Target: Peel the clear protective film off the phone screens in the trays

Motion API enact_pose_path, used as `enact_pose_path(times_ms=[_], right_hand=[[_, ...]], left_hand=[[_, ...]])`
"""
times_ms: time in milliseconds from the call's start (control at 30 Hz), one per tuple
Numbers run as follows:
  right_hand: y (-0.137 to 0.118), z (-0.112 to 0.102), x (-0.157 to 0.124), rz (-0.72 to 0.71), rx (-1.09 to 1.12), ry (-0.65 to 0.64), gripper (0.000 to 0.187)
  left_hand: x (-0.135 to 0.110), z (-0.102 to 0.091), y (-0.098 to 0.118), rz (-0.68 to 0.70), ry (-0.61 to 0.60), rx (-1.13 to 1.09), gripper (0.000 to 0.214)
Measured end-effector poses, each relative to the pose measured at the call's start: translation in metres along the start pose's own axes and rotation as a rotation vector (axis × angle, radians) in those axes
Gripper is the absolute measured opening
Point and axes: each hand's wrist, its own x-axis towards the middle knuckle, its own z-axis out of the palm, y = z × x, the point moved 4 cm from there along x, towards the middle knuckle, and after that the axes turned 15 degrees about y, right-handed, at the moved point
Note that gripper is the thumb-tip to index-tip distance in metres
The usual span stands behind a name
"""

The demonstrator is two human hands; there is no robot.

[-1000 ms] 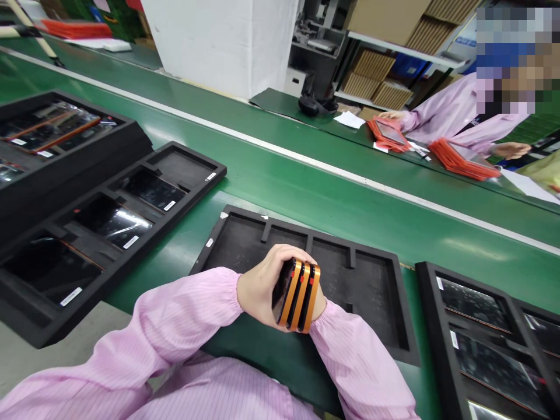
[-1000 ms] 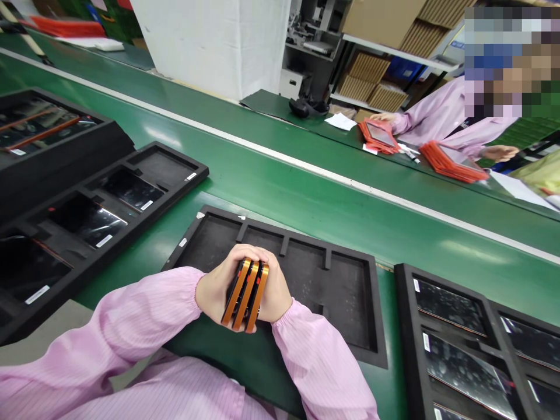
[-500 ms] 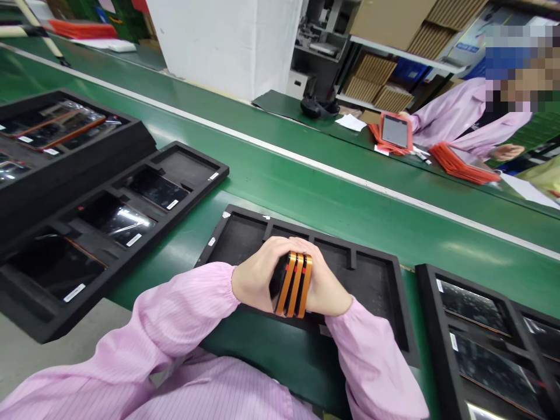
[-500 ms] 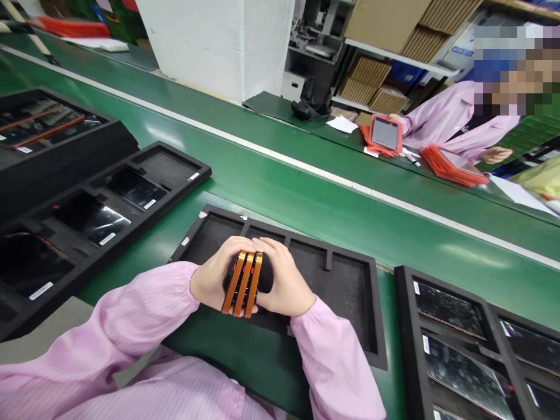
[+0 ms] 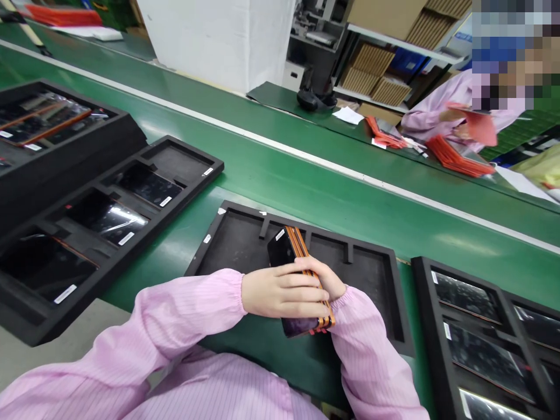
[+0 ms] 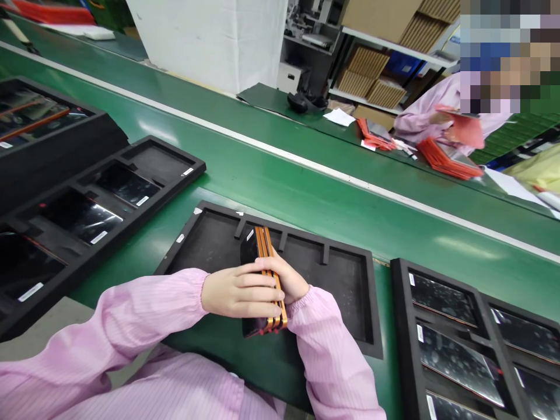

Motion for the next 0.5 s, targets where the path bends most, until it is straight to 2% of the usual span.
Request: enact_pose_path(times_ms=[67,100,133,200,267,333,400,433,500], right_hand=[[0.0,-0.002,0.004,0.033,0.09,0.035,0.022],[-0.001,-0.003,0.006,0.021,0.131,0.056,0.024],[-0.003,-0.004,0.008,-0.009,0.168,0.079,0.028],[-0.006,-0.006,0.011,-0.08,0.227,0.124,0.038],[-0.008,-0.006,0.013,-0.146,0.252,0.164,0.048],[-0.006,-0.005,0.015,-0.186,0.224,0.197,0.058],[-0.003,-0.003,0.017,-0.194,0.159,0.213,0.067],[-0.001,-0.002,0.017,-0.188,0.124,0.217,0.071],[0.002,0.0,0.017,-0.134,0.075,0.211,0.073]], left_hand=[[-0.002,-0.009,-0.01,-0.167,0.04,-0.023,0.046],[-0.003,-0.015,-0.016,-0.248,0.07,-0.031,0.058],[-0.005,-0.021,-0.022,-0.328,0.081,-0.058,0.078],[-0.008,-0.027,-0.031,-0.487,0.021,-0.206,0.12],[-0.01,-0.027,-0.035,-0.68,-0.045,-0.447,0.138],[-0.011,-0.026,-0.037,-0.977,0.031,-0.697,0.126],[-0.012,-0.023,-0.036,-1.293,0.183,-0.89,0.108],[-0.011,-0.022,-0.034,-1.407,0.239,-0.951,0.103],[-0.009,-0.02,-0.028,-1.527,0.26,-1.005,0.102]])
